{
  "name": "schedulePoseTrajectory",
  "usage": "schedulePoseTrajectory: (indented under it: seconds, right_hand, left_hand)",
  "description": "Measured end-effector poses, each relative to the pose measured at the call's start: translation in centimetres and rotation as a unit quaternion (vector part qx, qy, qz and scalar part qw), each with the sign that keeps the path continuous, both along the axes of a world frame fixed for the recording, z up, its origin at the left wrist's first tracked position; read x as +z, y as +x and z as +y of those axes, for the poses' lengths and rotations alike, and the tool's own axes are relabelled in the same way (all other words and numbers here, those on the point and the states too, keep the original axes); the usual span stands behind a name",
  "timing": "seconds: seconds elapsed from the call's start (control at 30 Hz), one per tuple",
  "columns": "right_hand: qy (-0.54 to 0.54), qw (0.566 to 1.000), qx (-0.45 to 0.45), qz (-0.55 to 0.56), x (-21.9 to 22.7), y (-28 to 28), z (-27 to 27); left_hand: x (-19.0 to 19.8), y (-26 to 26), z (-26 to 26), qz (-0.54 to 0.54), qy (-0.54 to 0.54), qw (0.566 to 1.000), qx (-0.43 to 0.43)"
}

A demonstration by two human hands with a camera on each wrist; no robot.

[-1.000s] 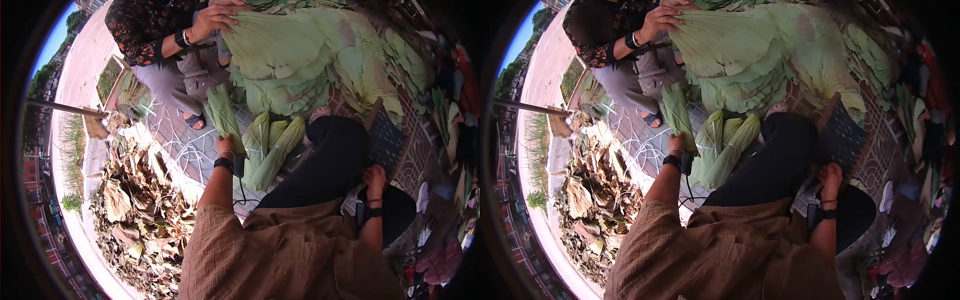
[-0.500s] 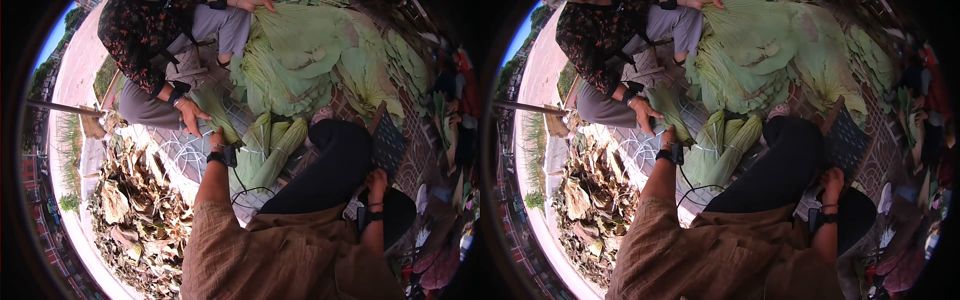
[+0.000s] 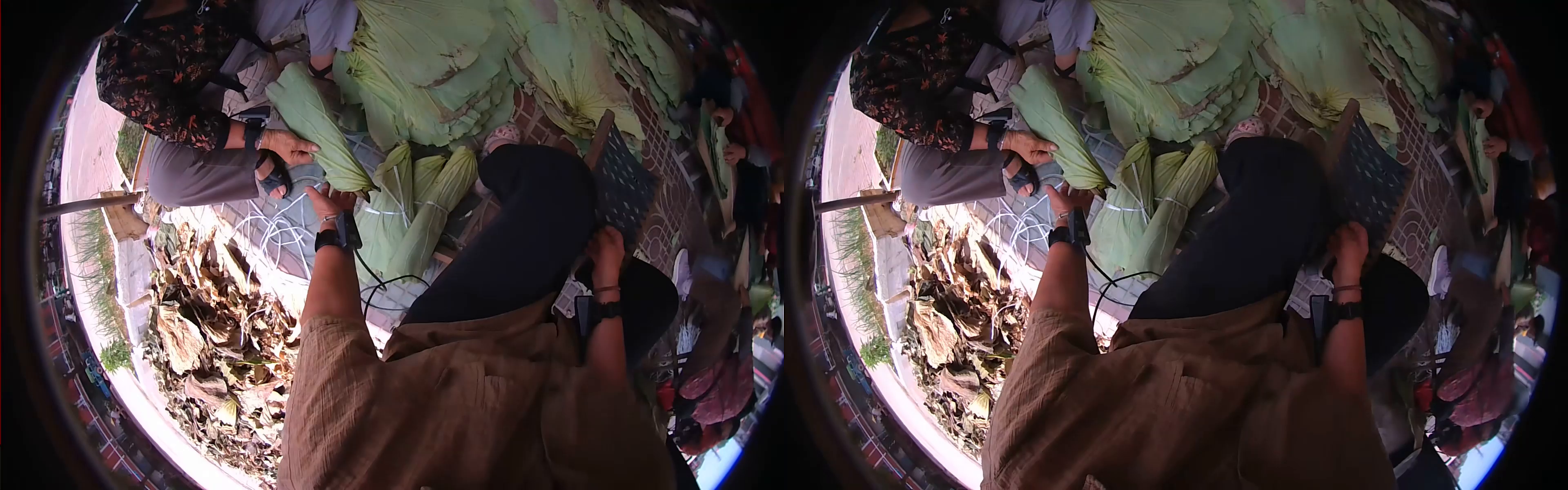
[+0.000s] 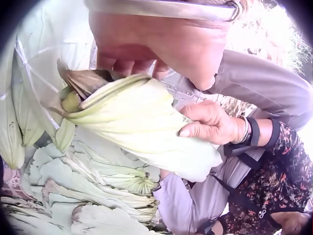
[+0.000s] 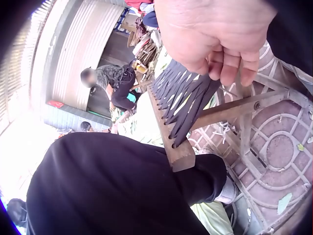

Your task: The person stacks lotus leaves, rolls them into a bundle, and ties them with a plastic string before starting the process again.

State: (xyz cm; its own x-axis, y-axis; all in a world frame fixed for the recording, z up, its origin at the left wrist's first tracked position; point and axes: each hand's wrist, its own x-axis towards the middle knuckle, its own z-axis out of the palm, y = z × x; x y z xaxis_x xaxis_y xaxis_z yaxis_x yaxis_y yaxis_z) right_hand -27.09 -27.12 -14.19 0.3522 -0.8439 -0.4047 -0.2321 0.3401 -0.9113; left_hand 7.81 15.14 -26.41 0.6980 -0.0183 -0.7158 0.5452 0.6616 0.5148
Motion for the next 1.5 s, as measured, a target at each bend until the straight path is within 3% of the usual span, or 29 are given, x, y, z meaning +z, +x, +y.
schedulePoseTrajectory:
  seconds: [0.03, 0.1, 0.13, 0.2, 0.23, 0.3, 0.37, 0.5, 0.57, 0.6, 0.63, 0.7, 0.73, 0.8, 0.93, 1.0, 1.03, 1.1, 1.13, 1.17, 1.27, 1.37, 1.4, 1.43, 1.5]
  right_hand:
    - [0.002, 1.000, -0.005, 0.008, -0.5, -0.5, -0.3]
    - [-0.027, 0.999, 0.004, 0.037, 0.0, 0.1, 0.1]
    - [-0.013, 0.999, -0.009, 0.029, 0.5, 0.4, 0.5]
    - [-0.012, 0.999, -0.014, 0.041, 0.5, 0.7, 0.3]
    - [-0.011, 0.999, -0.016, 0.051, 0.5, 0.7, 0.3]
    - [-0.014, 0.998, -0.014, 0.059, 0.5, 0.8, 0.3]
    - [-0.018, 0.998, -0.012, 0.067, 0.6, 0.9, 0.3]
    - [-0.024, 0.998, -0.020, 0.060, 0.8, 1.1, 0.3]
    - [-0.022, 0.998, -0.021, 0.049, 0.9, 1.4, 0.4]
    - [-0.011, 0.999, -0.025, 0.047, 1.1, 1.5, 0.5]
    - [0.000, 0.999, -0.030, 0.044, 1.3, 1.6, 0.6]
    - [-0.003, 0.999, -0.030, 0.035, 0.6, 1.3, 0.2]
    - [-0.006, 0.999, -0.025, 0.033, 0.1, 1.2, 0.0]
    - [-0.009, 0.999, -0.029, 0.026, -0.3, 1.0, -0.1]
    - [-0.023, 0.998, -0.032, 0.041, 0.8, 1.3, 0.3]
    - [-0.027, 0.999, -0.037, 0.020, 1.7, 1.8, 0.6]
    - [-0.033, 0.999, -0.031, 0.009, 2.1, 2.0, 0.8]
    - [-0.029, 0.998, -0.043, -0.032, 3.2, 2.4, 1.2]
    - [-0.030, 0.996, -0.043, -0.066, 3.6, 2.6, 1.3]
    - [-0.028, 0.996, -0.057, -0.071, 3.6, 2.7, 1.3]
    - [-0.191, 0.980, 0.011, -0.053, 1.7, 2.2, 0.1]
    - [-0.287, 0.958, -0.020, -0.007, 5.5, 2.9, 1.7]
    - [-0.356, 0.934, -0.007, 0.020, 6.6, 2.8, 1.6]
    - [-0.356, 0.934, -0.021, 0.018, 7.6, 2.6, 1.8]
    - [-0.518, 0.850, -0.010, 0.094, 11.1, 2.4, 2.6]
  left_hand:
    - [0.9, -0.8, -0.5, 0.071, 0.002, 0.995, 0.063]
    - [-1.8, -2.0, 0.1, 0.090, 0.014, 0.996, 0.018]
    - [-2.5, -2.9, -0.4, 0.105, 0.107, 0.982, -0.115]
    - [-2.6, -5.0, -2.2, 0.075, 0.276, 0.895, -0.341]
    - [-2.4, -6.8, -3.3, 0.035, 0.351, 0.830, -0.433]
    - [-6.2, -9.7, -4.0, -0.117, 0.400, 0.736, -0.533]
    - [-5.1, -12.0, -6.0, -0.137, 0.471, 0.620, -0.613]
    - [-5.7, -14.6, -8.3, -0.138, 0.552, 0.594, -0.568]
    - [-5.3, -14.0, -9.0, -0.112, 0.531, 0.522, -0.658]
    - [-4.7, -13.7, -8.9, -0.127, 0.513, 0.518, -0.672]
    - [-4.5, -13.6, -8.7, -0.133, 0.516, 0.514, -0.672]
    - [-5.4, -12.7, -8.2, -0.165, 0.525, 0.554, -0.625]
    - [-5.6, -12.1, -7.8, -0.178, 0.531, 0.547, -0.623]
    - [-4.7, -11.4, -6.7, -0.216, 0.515, 0.599, -0.574]
    - [0.6, -9.0, -5.8, -0.235, 0.542, 0.546, -0.594]
    - [2.6, -7.9, -5.3, -0.269, 0.535, 0.567, -0.565]
    - [3.6, -7.3, -5.4, -0.279, 0.538, 0.556, -0.568]
    - [6.6, -6.4, -6.1, -0.366, 0.540, 0.570, -0.499]
    - [11.0, -6.5, -7.7, -0.393, 0.565, 0.533, -0.492]
    - [12.6, -6.0, -8.6, -0.402, 0.564, 0.523, -0.497]
    - [16.6, -4.8, -11.4, -0.552, 0.549, 0.495, -0.385]
    - [21.4, -4.6, -15.5, -0.652, 0.531, 0.433, -0.324]
    - [23.1, -4.5, -16.9, -0.659, 0.524, 0.413, -0.346]
    - [24.6, -5.0, -18.3, -0.669, 0.518, 0.405, -0.347]
    - [27.6, -6.6, -21.0, -0.700, 0.516, 0.349, -0.349]
